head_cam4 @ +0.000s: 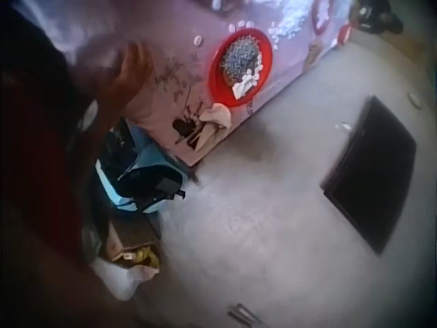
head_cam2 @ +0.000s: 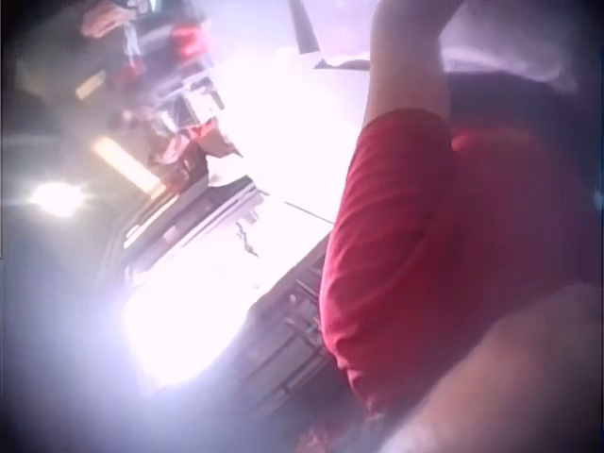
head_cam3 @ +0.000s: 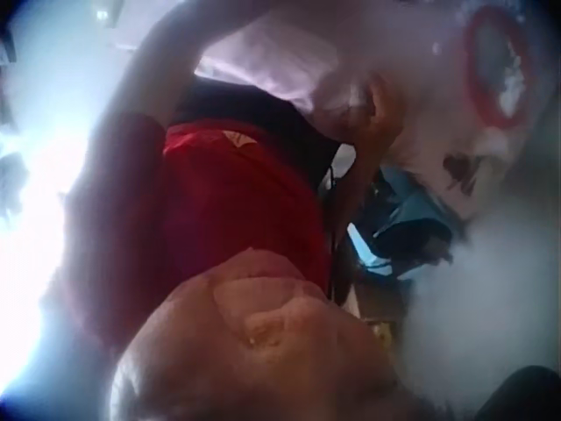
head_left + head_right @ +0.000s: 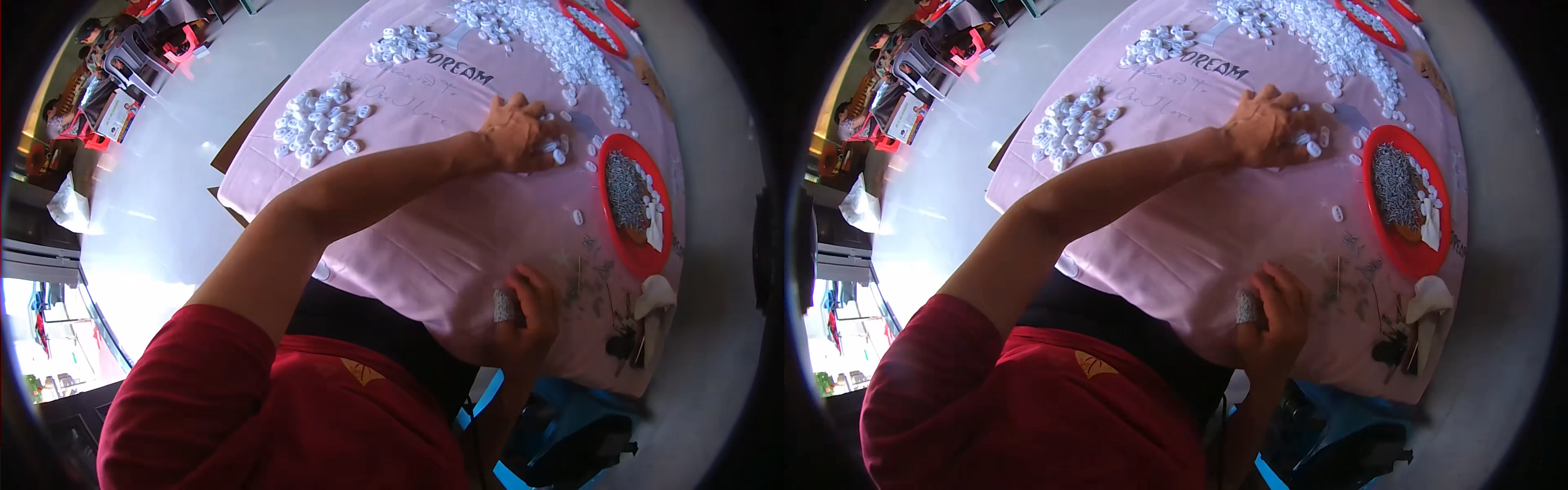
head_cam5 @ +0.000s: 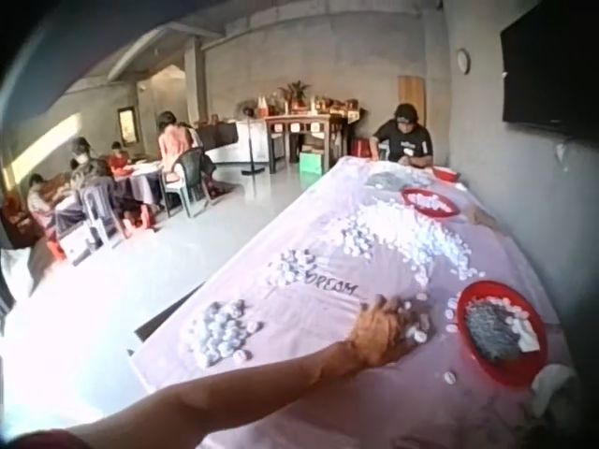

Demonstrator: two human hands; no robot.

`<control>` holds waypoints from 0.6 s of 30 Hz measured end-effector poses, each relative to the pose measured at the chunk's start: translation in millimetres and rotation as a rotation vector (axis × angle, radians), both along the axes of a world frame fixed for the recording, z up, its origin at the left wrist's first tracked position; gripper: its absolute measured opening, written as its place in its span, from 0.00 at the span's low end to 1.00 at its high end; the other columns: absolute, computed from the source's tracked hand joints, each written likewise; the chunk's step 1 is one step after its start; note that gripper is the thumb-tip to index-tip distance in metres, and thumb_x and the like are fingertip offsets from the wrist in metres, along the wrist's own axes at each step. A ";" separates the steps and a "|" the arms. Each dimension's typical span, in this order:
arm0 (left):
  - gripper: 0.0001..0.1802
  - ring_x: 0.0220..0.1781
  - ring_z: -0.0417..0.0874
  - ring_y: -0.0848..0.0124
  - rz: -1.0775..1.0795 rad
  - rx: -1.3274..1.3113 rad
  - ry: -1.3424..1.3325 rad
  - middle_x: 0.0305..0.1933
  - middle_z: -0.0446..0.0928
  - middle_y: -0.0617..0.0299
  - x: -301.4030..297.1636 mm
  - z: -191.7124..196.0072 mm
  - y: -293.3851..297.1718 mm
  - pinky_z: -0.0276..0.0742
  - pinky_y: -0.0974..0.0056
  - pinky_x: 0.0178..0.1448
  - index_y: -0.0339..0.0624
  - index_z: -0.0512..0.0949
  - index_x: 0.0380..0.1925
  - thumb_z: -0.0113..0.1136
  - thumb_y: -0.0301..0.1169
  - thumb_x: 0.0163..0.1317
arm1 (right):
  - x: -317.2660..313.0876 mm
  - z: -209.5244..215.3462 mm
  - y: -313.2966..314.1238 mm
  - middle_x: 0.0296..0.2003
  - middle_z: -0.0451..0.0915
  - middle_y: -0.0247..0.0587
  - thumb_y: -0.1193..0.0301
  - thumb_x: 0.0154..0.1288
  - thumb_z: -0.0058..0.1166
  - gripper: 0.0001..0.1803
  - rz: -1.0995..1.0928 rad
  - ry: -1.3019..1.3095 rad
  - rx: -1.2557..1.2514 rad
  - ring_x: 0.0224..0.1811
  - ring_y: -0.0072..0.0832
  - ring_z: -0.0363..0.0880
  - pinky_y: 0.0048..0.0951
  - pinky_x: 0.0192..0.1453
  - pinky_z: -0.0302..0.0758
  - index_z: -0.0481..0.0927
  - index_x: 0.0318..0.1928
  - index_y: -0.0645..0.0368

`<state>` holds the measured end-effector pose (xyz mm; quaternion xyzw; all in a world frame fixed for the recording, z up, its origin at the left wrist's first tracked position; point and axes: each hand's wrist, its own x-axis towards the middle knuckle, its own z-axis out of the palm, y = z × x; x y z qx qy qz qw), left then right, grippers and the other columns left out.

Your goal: The person assembles small plastic components by inserting pins into them by hand, gathers and pushes plastic pieces across the table, and inserts pins into more plastic components.

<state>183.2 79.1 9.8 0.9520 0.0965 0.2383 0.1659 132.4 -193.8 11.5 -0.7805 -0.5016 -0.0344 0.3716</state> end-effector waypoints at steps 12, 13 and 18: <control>0.26 0.72 0.63 0.56 -0.090 -0.177 0.037 0.68 0.66 0.56 -52.1 19.3 -4.0 0.49 0.27 0.67 0.64 0.74 0.60 0.56 0.35 0.58 | 0.8 -5.0 -8.5 0.47 0.81 0.46 0.76 0.55 0.55 0.13 -0.017 0.007 0.040 0.52 0.43 0.77 0.38 0.60 0.72 0.83 0.41 0.64; 0.27 0.73 0.62 0.57 -0.071 -0.172 0.081 0.68 0.66 0.57 -53.8 20.9 -4.6 0.48 0.26 0.67 0.63 0.73 0.61 0.53 0.31 0.59 | -0.3 -4.0 -7.2 0.47 0.81 0.46 0.76 0.55 0.55 0.13 -0.005 0.005 0.038 0.52 0.43 0.77 0.38 0.60 0.72 0.83 0.41 0.64; 0.17 0.62 0.74 0.55 -0.123 -0.142 0.044 0.56 0.77 0.51 -58.5 32.0 2.1 0.61 0.33 0.65 0.54 0.80 0.52 0.55 0.34 0.63 | -1.6 -5.2 -2.3 0.46 0.82 0.46 0.77 0.55 0.54 0.13 -0.012 0.034 0.052 0.52 0.42 0.78 0.38 0.60 0.72 0.83 0.42 0.64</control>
